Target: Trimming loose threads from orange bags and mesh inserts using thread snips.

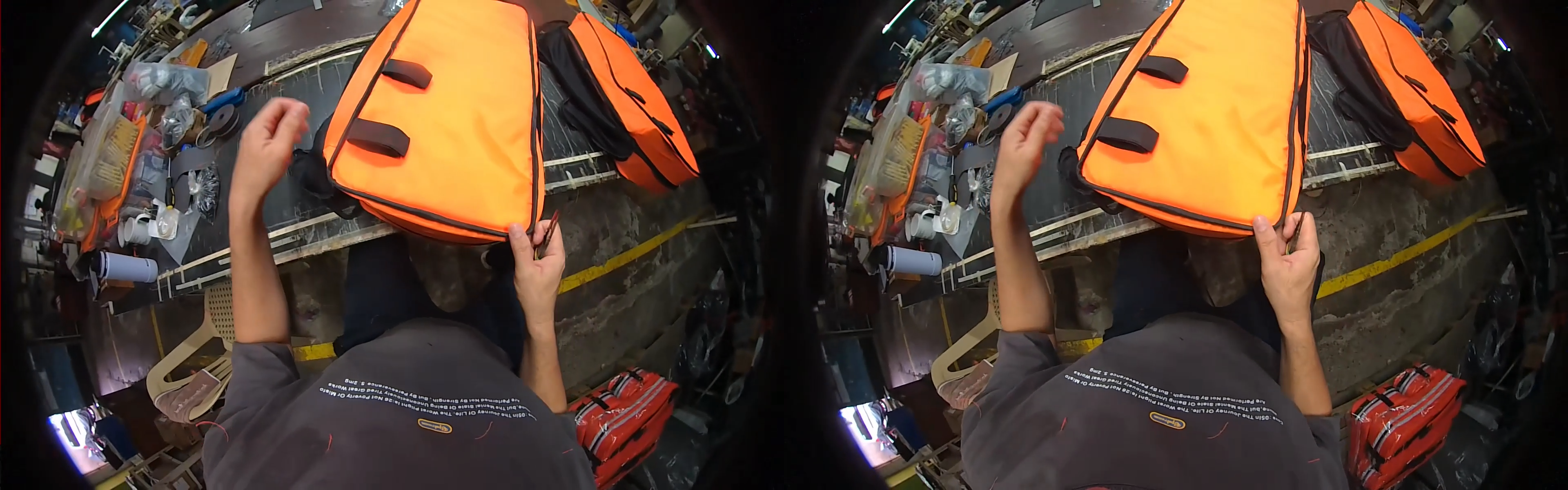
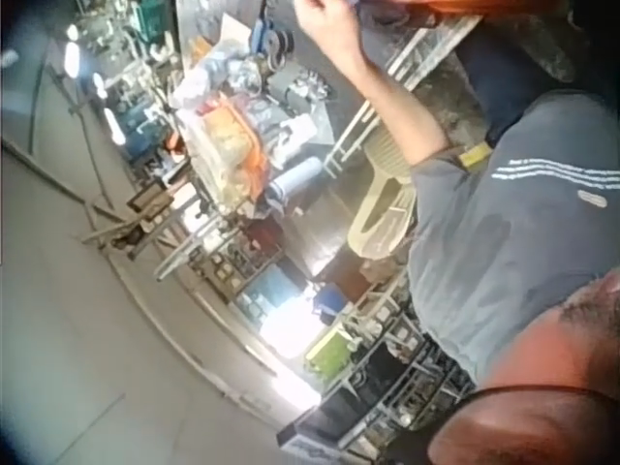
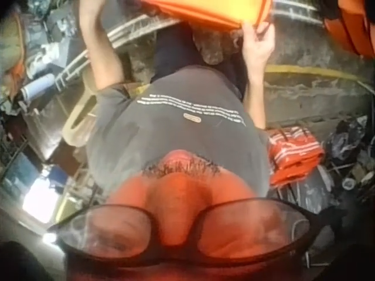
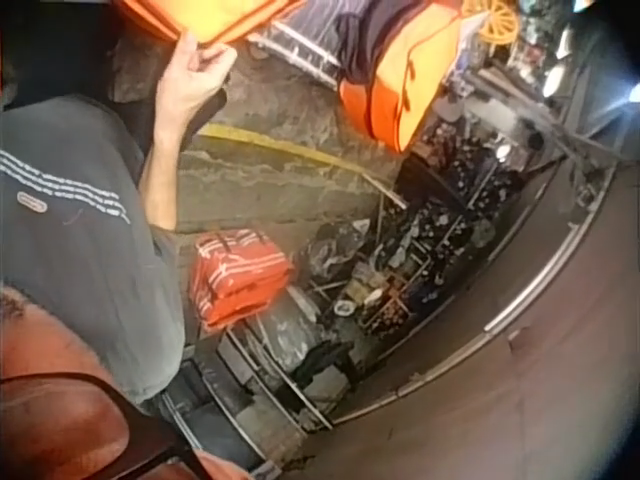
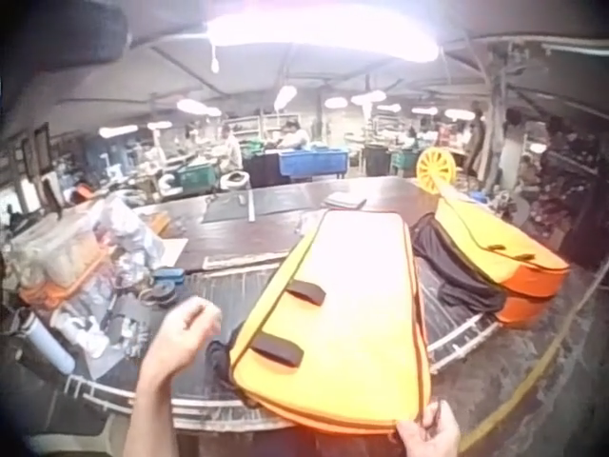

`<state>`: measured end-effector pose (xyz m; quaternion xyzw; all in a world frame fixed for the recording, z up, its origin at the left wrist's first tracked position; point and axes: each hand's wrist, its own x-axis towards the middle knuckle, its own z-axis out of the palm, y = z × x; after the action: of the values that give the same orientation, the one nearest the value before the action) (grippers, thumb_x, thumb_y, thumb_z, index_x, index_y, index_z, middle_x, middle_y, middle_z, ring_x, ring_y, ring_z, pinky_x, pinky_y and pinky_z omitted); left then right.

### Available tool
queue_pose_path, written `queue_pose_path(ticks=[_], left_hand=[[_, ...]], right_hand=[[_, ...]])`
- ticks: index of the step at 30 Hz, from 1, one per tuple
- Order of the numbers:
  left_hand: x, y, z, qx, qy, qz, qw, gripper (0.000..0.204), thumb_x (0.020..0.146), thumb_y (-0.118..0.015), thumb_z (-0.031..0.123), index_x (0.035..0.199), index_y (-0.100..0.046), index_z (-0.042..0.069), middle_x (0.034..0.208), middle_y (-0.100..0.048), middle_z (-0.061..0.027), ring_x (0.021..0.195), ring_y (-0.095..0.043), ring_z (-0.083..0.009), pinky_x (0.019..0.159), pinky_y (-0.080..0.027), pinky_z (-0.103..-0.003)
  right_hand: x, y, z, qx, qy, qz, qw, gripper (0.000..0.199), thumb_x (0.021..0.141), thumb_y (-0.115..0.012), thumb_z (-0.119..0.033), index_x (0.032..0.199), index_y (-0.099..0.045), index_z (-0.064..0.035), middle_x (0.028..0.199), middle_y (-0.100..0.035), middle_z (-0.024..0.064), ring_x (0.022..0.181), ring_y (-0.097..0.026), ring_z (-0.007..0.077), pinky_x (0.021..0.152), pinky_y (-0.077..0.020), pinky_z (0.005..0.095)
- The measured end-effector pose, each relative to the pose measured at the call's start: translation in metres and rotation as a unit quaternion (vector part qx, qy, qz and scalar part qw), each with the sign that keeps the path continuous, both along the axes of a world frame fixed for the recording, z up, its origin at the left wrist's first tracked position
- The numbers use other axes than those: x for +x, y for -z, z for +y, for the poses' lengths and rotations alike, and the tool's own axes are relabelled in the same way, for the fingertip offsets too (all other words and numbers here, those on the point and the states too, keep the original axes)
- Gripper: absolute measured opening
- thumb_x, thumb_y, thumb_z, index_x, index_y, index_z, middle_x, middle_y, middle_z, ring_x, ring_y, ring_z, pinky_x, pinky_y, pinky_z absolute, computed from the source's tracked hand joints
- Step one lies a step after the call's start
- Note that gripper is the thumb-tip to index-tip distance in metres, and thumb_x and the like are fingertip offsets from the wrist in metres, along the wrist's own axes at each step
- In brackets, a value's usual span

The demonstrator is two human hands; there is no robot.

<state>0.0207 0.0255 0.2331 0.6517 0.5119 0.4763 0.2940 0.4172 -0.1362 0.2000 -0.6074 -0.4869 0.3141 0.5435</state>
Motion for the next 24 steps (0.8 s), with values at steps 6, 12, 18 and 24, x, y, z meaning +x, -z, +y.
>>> queue_pose_path(ticks=[6,12,18,24], left_hand=[[0.011,0.006,-0.03,-0.148,0.048,0.12,0.98,0.033,0.097,-0.083,0.028,0.085,-0.066,0.002,0.072,-0.054,0.0011,0.068,-0.047,-0.007,0.061,-0.039,-0.031],[0.047,-0.031,-0.055,0.102,0.123,0.214,0.964,0.012,0.09,-0.083,0.007,0.1,-0.077,0.005,0.091,-0.068,-0.0091,0.08,-0.067,-0.0242,0.072,-0.054,-0.038],[0.082,-0.05,-0.04,0.165,0.255,0.359,0.883,0.016,0.084,-0.086,0.01,0.099,-0.083,0.011,0.089,-0.073,-0.0063,0.089,-0.071,-0.0319,0.082,-0.053,-0.044],[0.117,-0.065,-0.022,0.121,0.377,0.4,0.826,0.01,0.086,-0.083,0.014,0.096,-0.083,0.013,0.086,-0.073,-0.004,0.086,-0.072,-0.0303,0.081,-0.053,-0.043]], right_hand=[[-0.002,0.005,-0.001,0.0,-0.01,0.057,0.998,0.036,0.103,-0.082,-0.01,0.097,-0.047,-0.0107,0.077,-0.042,-0.0072,0.069,-0.04,0.0035,0.064,-0.0384,0.0232],[0.004,0.019,-0.001,0.059,-0.028,0.072,0.995,0.033,0.103,-0.078,-0.004,0.099,-0.046,-0.0104,0.081,-0.043,-0.0058,0.072,-0.039,0.0032,0.066,-0.0386,0.022],[0.046,0.024,0.019,0.092,0.043,0.038,0.994,0.031,0.101,-0.073,0.005,0.099,-0.046,-0.0098,0.09,-0.044,-0.0041,0.077,-0.042,0.0048,0.07,-0.0402,0.0223],[0.079,0.027,0.023,0.096,0.043,0.069,0.992,0.033,0.101,-0.073,0.005,0.096,-0.045,-0.0108,0.089,-0.042,-0.0054,0.077,-0.04,0.0048,0.071,-0.0386,0.0224]])
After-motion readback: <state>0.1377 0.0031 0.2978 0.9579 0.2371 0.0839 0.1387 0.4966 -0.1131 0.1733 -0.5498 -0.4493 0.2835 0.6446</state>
